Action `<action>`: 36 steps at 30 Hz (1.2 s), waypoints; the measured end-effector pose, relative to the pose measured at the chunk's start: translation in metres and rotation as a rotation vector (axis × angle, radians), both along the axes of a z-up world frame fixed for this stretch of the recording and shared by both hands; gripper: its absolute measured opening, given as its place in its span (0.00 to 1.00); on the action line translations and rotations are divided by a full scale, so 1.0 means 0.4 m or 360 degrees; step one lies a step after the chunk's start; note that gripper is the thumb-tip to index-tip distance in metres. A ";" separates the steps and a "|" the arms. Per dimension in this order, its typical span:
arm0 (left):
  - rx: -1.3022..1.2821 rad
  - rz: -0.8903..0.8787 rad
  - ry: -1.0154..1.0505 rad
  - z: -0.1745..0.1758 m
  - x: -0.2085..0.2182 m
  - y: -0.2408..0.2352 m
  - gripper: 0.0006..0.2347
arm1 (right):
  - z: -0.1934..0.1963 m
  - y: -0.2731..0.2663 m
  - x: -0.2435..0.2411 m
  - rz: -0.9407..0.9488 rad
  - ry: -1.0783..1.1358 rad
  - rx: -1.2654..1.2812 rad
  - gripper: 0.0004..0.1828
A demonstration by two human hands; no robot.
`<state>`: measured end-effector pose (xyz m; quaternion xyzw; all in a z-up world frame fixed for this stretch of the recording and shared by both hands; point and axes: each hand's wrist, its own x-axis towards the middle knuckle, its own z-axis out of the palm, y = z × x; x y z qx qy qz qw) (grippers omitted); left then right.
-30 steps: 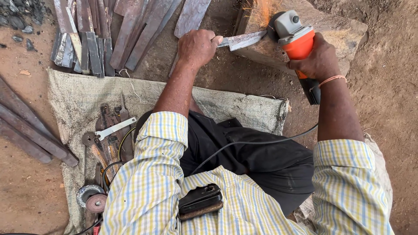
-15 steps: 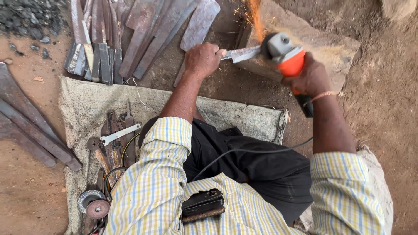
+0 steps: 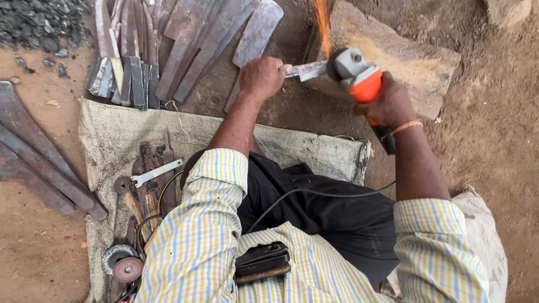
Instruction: Grinding and sharpening metal blades using an angle grinder.
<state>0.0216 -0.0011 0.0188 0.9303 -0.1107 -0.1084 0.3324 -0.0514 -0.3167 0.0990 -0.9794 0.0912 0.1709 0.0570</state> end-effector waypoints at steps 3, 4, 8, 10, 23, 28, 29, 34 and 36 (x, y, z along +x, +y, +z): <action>-0.0004 0.0016 0.0005 -0.009 0.003 -0.001 0.16 | 0.023 -0.002 0.018 -0.0152 0.0037 0.0033 0.49; -0.0022 0.0025 0.0022 -0.013 0.004 0.000 0.15 | 0.033 -0.004 0.027 -0.0240 0.0053 0.0044 0.49; -0.0004 0.0042 0.0100 0.007 0.003 -0.001 0.16 | 0.054 0.042 0.002 -0.0151 0.0107 -0.0060 0.48; -0.0015 0.0045 0.0000 -0.005 0.002 -0.003 0.15 | 0.033 0.058 -0.029 0.0018 -0.0069 0.0085 0.48; -0.0017 0.0042 0.0048 -0.008 0.001 -0.008 0.16 | 0.070 0.144 -0.047 -0.0220 0.0171 0.0197 0.49; -0.0045 0.0054 0.0094 -0.009 0.002 -0.008 0.15 | 0.107 0.185 -0.046 -0.0224 0.0181 0.0189 0.50; -0.0046 0.0064 0.0093 -0.006 0.000 -0.006 0.15 | 0.100 0.171 -0.045 -0.0214 0.0181 0.0188 0.50; -0.0029 0.0066 0.0072 -0.015 0.002 -0.014 0.16 | 0.075 0.176 -0.060 -0.0141 0.0189 0.0160 0.50; -0.0024 0.0065 0.0070 -0.009 0.000 -0.015 0.16 | 0.089 0.200 -0.062 -0.0076 0.0172 0.0091 0.48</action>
